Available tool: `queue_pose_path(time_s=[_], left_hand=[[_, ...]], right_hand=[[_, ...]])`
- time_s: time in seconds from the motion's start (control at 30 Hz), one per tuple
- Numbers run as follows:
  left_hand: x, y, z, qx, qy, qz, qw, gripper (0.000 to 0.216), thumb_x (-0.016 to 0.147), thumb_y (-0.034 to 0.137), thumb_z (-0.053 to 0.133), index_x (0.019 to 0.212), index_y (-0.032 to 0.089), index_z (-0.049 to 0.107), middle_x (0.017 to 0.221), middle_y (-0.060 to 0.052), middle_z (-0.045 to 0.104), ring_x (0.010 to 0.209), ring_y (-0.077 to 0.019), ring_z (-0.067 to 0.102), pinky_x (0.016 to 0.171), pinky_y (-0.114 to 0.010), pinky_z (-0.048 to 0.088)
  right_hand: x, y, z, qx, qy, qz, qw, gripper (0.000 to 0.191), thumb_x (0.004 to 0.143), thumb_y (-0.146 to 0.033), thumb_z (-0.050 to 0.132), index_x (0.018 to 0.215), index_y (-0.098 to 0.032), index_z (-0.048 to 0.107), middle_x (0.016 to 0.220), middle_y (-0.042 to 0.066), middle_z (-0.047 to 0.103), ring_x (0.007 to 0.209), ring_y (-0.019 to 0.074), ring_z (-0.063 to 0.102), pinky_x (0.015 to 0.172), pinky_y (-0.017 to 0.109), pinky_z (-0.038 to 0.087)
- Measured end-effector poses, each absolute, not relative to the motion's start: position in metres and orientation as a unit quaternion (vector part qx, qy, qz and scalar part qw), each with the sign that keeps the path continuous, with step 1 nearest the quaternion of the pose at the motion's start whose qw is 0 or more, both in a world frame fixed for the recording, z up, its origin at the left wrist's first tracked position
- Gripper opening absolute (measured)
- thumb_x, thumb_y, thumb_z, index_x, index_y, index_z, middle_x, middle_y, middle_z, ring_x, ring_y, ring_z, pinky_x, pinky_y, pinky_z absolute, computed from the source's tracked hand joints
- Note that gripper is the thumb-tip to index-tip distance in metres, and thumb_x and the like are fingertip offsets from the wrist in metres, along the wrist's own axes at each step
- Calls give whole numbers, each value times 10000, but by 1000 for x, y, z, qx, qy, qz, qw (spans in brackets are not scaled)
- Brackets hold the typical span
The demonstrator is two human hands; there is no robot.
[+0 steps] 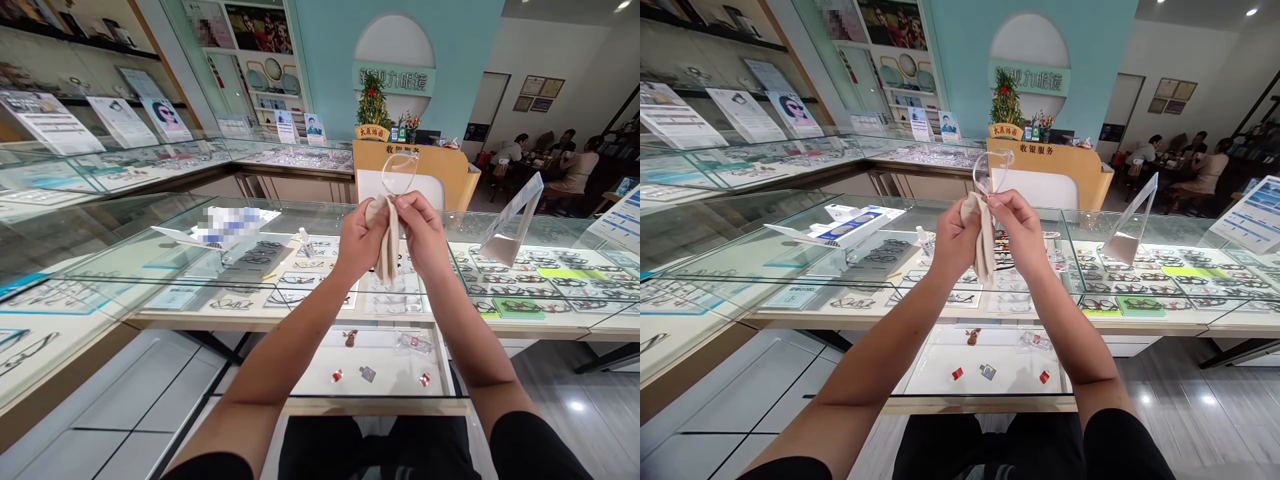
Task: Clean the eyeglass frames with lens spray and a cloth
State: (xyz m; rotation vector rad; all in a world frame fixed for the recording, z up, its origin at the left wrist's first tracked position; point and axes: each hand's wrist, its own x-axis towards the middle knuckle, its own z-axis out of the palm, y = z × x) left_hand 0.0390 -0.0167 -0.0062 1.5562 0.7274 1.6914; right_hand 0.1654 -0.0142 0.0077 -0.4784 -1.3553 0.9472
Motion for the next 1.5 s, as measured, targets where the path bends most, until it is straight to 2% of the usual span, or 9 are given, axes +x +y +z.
queue_pose_path(time_s=[0.23,0.43,0.67,0.83,0.97,1.07,1.2,1.3,1.5], left_hand=[[27,-10,-4,670,239,572,409,619,827,796,821,1000,211,713,926,-60,781,968,-272,768,807,-359,615],[32,-13,-6,618,288,601,417,633,899,840,707,1038,223,716,725,-36,742,710,-244,746,570,-320,545],[20,-2,-1,639,292,591,396,626,888,827,730,963,208,772,857,-40,768,865,-224,714,757,-321,560],[-4,1,9,608,310,613,397,409,959,649,749,1023,246,784,764,-11,662,698,-163,600,643,-293,492],[-22,5,13,625,326,645,294,422,984,554,720,713,239,646,642,14,472,594,-137,443,600,-307,450],[-28,2,16,670,326,650,149,522,949,516,769,604,229,504,711,-12,538,676,-160,507,675,-352,496],[-26,-9,19,703,293,647,-28,340,890,574,852,973,272,719,1095,-68,724,855,-204,637,756,-390,548],[-21,-14,18,729,284,619,-76,685,779,698,918,1292,296,706,1362,-113,707,863,-205,660,734,-384,556],[-18,-4,13,735,241,622,-123,791,746,806,889,1314,283,722,1278,-87,770,748,-164,602,685,-380,544]], right_hand=[[175,-5,5,-243,-579,432,647,473,830,-711,859,874,-280,669,804,-36,607,593,103,450,488,268,375],[165,-8,2,-219,-583,454,638,487,771,-706,910,851,-278,691,758,-50,623,555,97,436,492,283,415],[176,1,2,-220,-542,394,709,315,829,-516,898,835,-280,690,908,-17,717,852,148,666,801,318,565],[190,1,9,-232,-543,394,705,298,881,-501,828,857,-285,624,1102,4,803,1051,179,738,963,364,576],[194,-4,13,-227,-580,390,678,307,914,-504,791,857,-283,584,977,-2,802,991,183,746,969,382,586],[195,-9,15,-225,-618,356,664,254,948,-470,761,870,-285,607,885,-14,778,935,182,736,958,392,590],[196,-19,18,-232,-683,267,639,179,1009,-424,704,923,-280,642,839,-20,743,849,169,695,871,375,573],[195,-27,20,-253,-716,205,617,176,1042,-393,659,924,-265,636,808,-28,695,784,155,666,796,348,541],[193,-39,22,-294,-741,62,600,164,1066,-315,588,922,-255,638,845,-4,721,822,185,676,831,381,527]])
